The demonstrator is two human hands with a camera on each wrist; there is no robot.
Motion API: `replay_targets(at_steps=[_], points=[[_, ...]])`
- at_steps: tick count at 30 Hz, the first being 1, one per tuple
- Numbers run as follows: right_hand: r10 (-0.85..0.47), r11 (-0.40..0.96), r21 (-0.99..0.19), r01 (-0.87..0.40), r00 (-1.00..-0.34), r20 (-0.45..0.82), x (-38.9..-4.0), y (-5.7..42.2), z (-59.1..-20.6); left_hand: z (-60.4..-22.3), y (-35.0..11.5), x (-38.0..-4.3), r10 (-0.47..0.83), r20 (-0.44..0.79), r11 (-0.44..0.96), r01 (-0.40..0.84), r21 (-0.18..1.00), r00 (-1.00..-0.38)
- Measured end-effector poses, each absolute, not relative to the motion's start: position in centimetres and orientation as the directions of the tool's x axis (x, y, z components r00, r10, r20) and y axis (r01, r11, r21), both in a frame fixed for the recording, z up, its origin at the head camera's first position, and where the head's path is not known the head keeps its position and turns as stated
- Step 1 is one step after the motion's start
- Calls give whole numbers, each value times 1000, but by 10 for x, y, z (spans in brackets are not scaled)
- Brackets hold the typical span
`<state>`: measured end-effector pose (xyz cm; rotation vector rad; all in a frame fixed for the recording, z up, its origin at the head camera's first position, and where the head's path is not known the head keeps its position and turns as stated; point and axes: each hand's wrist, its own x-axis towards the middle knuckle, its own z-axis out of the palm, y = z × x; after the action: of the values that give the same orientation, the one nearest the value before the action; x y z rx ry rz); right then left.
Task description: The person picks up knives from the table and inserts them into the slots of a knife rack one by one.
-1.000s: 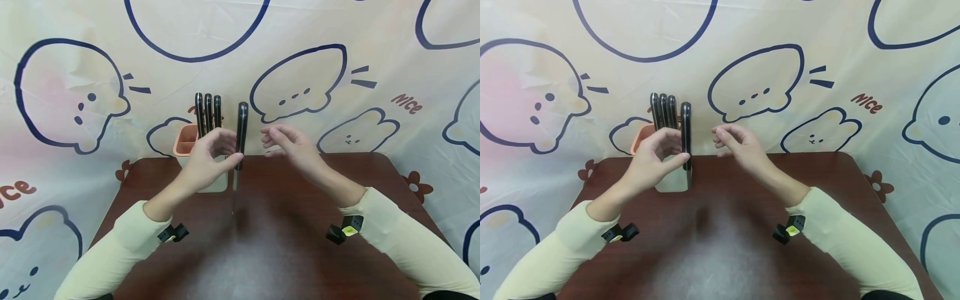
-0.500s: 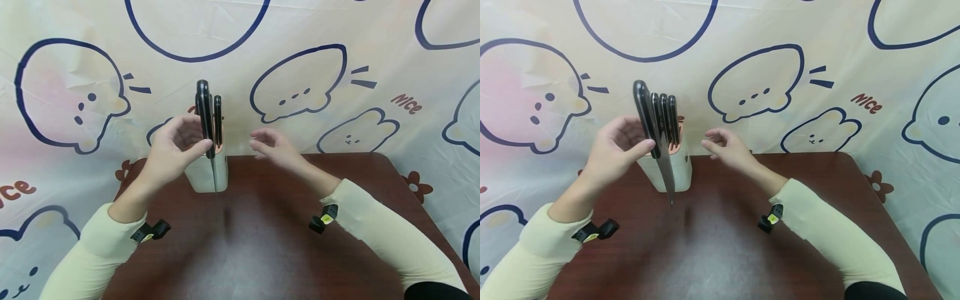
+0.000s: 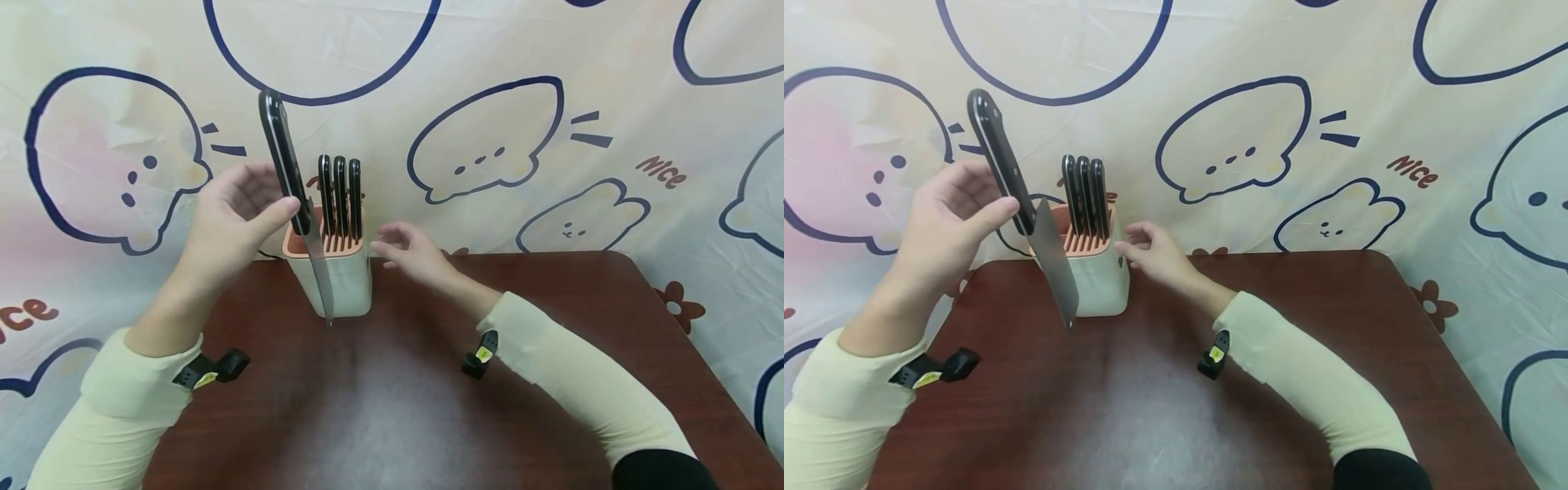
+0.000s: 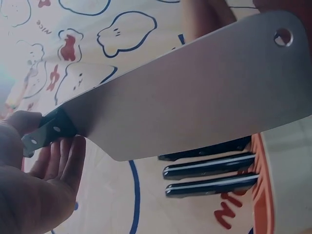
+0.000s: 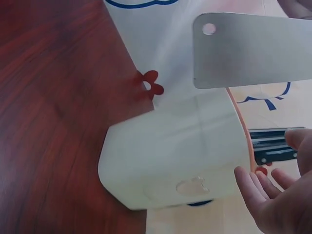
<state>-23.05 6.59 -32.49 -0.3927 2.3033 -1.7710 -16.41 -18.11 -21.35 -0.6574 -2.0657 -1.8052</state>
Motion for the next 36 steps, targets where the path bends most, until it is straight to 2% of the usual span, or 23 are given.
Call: replay_targets(at_steps=[7, 14, 23, 36], points=[[-274, 174, -984, -49, -962, -1, -237, 41, -333, -201, -191, -172, 120, 482, 73, 492, 868, -868], [-240, 170, -985, 0, -970, -42, -242, 32, -344, -191, -193, -186, 105, 490, 16, 494, 869, -865], [-241, 183, -983, 7, -969, -52, -247, 22, -350, -181, -198, -200, 63, 479, 45, 482, 875, -876], [-201, 105, -991, 78, -975, -98, -251, 15, -352, -171, -198, -215, 65, 478, 54, 481, 875, -876]])
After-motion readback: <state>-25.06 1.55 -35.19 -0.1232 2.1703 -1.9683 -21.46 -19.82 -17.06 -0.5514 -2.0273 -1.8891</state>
